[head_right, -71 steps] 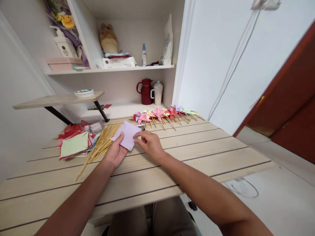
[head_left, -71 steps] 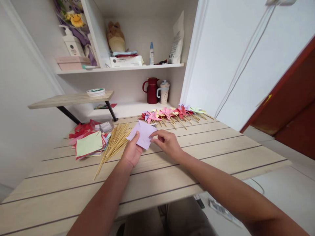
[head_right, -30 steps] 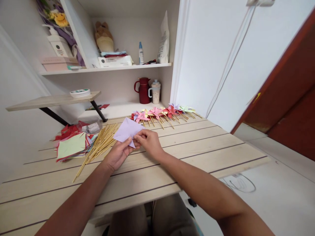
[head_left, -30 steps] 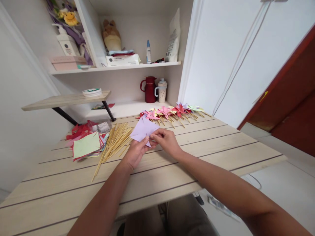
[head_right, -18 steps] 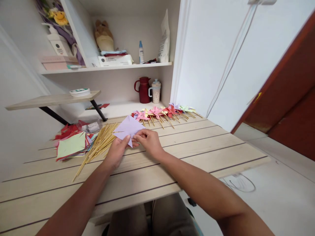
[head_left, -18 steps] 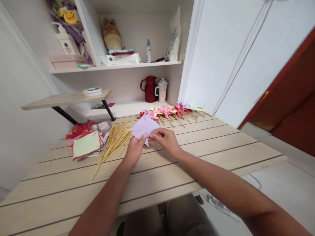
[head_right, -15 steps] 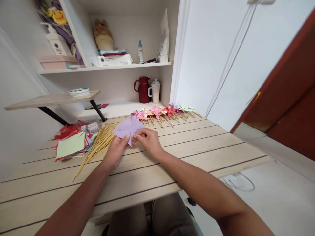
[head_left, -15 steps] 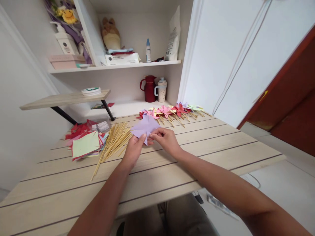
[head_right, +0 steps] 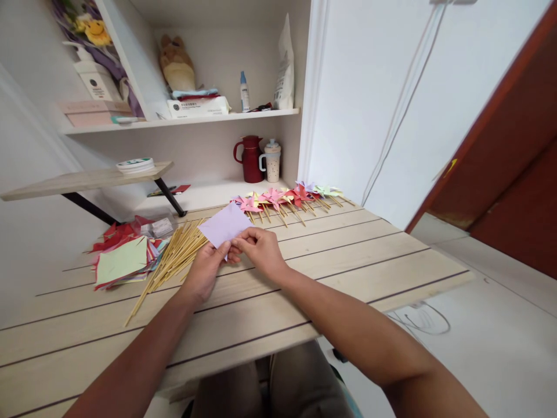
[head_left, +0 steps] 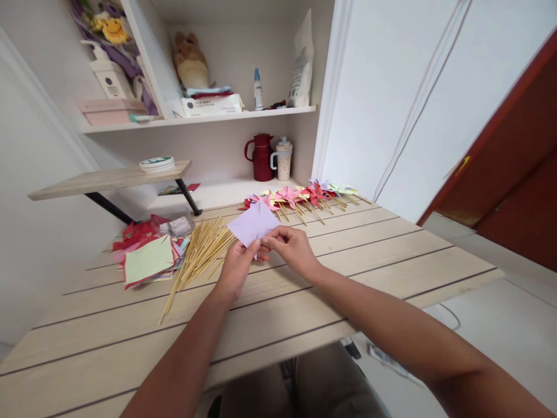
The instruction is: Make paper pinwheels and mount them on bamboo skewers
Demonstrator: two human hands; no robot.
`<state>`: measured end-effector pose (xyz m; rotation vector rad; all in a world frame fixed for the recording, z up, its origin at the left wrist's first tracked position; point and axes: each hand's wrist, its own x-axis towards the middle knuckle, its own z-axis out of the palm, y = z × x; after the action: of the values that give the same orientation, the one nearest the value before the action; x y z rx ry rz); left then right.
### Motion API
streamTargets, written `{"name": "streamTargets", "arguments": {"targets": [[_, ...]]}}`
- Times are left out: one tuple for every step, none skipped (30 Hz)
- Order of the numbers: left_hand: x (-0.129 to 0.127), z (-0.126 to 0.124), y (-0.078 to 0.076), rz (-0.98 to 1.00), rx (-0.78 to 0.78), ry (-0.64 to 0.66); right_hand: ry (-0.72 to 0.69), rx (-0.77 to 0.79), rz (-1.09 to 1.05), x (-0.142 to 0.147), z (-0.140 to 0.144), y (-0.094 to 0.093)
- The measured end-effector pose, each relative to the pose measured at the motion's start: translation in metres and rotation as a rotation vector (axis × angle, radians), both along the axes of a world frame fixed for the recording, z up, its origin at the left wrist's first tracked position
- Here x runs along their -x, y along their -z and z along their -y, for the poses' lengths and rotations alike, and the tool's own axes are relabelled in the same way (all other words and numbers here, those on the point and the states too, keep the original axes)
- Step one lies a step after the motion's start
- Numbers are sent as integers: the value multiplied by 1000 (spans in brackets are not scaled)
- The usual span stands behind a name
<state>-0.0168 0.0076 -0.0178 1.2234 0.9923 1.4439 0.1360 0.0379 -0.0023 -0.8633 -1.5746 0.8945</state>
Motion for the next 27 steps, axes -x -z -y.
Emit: {"name": "streamTargets", "arguments": {"targets": [[0,0,0,2,4,-5,5,0,-9,0,0,-1],[1,0,1,8,10,-8,13,2,-21,0,1,-1],[1,0,1,16,18,-12,22,6,-34,0,1,-2],[1,0,2,27,26,-14,31,10,-48,0,1,-3],[1,0,2,40,34,-17,38,11,-58,0,1,-3],[1,0,2,54,41,-19,39,7,-59,0,1,-3],[0,0,2,68,46,-21,36,-3,-53,-1,1,-4],[0,0,2,84,47,-20,29,-18,-39,-1,1,-4],[-1,0,1,105,43,-13,15,-36,-18,-2,1,-4],[-1,1,0,131,33,0,-5,-54,4,-2,1,-4],[-2,1,-2,161,19,16,-28,-69,25,-2,1,-4],[-3,2,-3,192,2,30,-51,-80,41,-3,1,-4],[-3,2,-4,219,-12,36,-72,-85,54,-3,2,-4],[-4,3,-6,239,-21,32,-89,-88,65,-3,2,-4],[-4,3,-6,249,-25,17,-99,-89,74,-3,3,-4],[-4,3,-6,250,-26,-2,-101,-88,81,-2,3,-4],[-4,3,-6,244,-23,-19,-98,-86,87,-2,3,-4],[-4,2,-5,233,-19,-31,-92,-84,91,-2,3,-4],[-3,2,-4,219,-15,-35,-83,-80,92,-3,3,-4],[-3,1,-3,206,-11,-36,-72,-76,89,-3,2,-4],[-3,1,-2,195,-9,-33,-63,-72,85,-3,2,-4],[-3,1,-1,185,-6,-30,-56,-66,81,-3,1,-4],[-3,1,0,180,-3,-30,-49,-59,77,-4,1,-3],[-3,1,0,177,0,-31,-43,-52,75,-4,0,-3],[-3,1,0,176,2,-33,-37,-46,76,-4,0,-3],[-4,1,0,176,3,-35,-31,-44,78,-4,0,-3],[-4,1,-1,174,3,-35,-26,-44,80,-4,0,-3]]}}
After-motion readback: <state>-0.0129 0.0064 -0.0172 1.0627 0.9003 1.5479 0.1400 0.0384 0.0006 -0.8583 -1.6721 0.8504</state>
